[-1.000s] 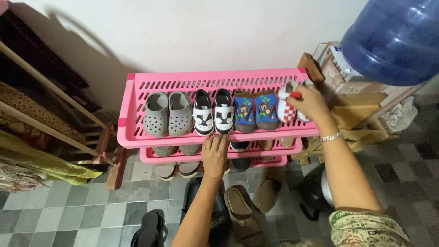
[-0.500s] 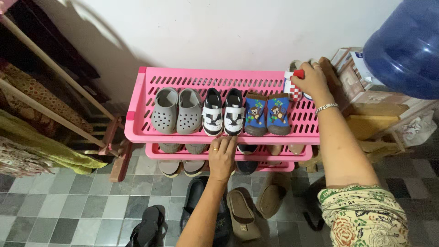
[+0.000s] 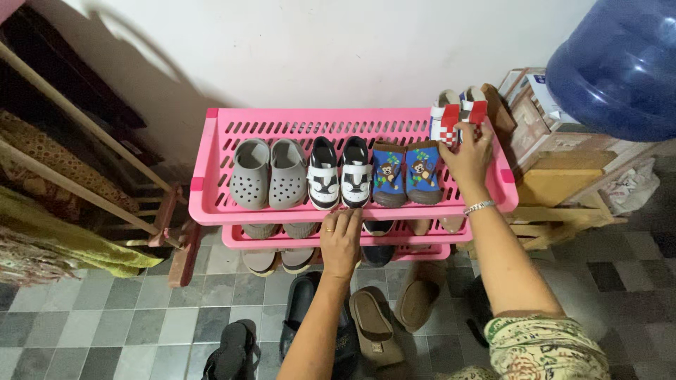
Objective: The person organizes various shoes on a pink three-tier shoe rack. They pick up pairs of sandals and slippers from the floor, place them on the rack, and rearrange existing shoes to fit them neatly.
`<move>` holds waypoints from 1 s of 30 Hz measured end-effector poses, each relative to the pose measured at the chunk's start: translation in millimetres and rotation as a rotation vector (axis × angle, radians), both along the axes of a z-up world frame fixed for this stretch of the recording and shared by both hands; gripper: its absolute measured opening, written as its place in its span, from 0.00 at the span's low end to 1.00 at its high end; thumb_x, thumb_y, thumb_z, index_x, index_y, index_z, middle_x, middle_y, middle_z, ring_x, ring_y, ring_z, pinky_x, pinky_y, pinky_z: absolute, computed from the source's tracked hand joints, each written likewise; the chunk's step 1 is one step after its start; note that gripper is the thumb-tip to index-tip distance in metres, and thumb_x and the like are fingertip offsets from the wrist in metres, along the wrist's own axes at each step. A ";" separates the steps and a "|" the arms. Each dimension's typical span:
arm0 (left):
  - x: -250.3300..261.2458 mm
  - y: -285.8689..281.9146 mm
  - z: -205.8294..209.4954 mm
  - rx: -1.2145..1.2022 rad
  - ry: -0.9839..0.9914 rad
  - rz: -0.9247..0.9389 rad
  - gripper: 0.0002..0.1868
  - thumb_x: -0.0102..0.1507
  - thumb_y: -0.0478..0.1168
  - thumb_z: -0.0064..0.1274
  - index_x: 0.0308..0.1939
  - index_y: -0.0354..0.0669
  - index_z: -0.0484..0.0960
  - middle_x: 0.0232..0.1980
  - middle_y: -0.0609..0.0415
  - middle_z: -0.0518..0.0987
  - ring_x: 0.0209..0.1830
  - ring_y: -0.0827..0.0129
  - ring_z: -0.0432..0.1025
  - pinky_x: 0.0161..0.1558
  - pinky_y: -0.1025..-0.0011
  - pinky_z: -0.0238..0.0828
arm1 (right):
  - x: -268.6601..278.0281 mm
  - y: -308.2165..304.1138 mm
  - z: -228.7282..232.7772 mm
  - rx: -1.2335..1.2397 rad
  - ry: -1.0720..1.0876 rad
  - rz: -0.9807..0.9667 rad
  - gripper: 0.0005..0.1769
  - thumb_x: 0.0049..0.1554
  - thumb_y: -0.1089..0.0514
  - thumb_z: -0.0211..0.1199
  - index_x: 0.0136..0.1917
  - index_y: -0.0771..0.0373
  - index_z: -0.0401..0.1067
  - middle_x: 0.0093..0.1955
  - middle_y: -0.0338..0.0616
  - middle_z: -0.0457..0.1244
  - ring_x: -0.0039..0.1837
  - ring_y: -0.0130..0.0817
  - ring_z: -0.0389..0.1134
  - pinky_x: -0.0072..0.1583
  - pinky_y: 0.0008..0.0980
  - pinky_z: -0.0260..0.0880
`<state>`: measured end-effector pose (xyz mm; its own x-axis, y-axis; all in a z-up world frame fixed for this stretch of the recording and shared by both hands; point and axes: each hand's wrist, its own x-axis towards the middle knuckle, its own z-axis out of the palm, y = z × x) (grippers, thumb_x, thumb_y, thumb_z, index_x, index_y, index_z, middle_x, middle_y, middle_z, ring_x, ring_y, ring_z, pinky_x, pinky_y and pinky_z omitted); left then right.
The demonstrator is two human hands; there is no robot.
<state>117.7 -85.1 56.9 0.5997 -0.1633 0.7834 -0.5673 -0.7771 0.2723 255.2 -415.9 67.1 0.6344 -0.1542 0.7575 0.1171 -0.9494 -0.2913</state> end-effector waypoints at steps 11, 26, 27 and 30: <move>-3.0 2.4 2.8 0.000 -0.006 0.000 0.20 0.60 0.34 0.53 0.56 0.37 0.81 0.52 0.50 0.78 0.54 0.55 0.71 0.58 0.59 0.68 | -2.4 17.7 31.5 0.067 0.150 -0.140 0.33 0.49 0.48 0.80 0.63 0.51 0.67 0.66 0.62 0.52 0.65 0.66 0.56 0.62 0.60 0.57; -0.5 2.8 2.1 0.024 -0.017 0.004 0.21 0.58 0.35 0.54 0.56 0.39 0.81 0.52 0.51 0.78 0.54 0.56 0.70 0.58 0.60 0.68 | -100.2 94.7 74.6 0.071 0.827 0.047 0.28 0.52 0.46 0.72 0.61 0.58 0.69 0.57 0.64 0.61 0.55 0.63 0.68 0.55 0.54 0.69; -0.1 2.1 2.4 0.027 -0.017 0.009 0.21 0.58 0.35 0.54 0.56 0.39 0.81 0.52 0.51 0.78 0.54 0.57 0.71 0.58 0.60 0.68 | -106.2 94.6 71.2 0.070 0.762 0.072 0.29 0.51 0.47 0.72 0.62 0.57 0.70 0.58 0.64 0.61 0.56 0.63 0.68 0.55 0.54 0.69; -1.4 0.2 1.7 0.028 -0.004 0.009 0.20 0.59 0.36 0.55 0.55 0.39 0.81 0.52 0.52 0.78 0.54 0.57 0.71 0.58 0.61 0.68 | -121.2 94.7 48.9 0.094 0.560 0.133 0.29 0.49 0.51 0.71 0.64 0.56 0.73 0.60 0.60 0.63 0.57 0.61 0.69 0.56 0.51 0.71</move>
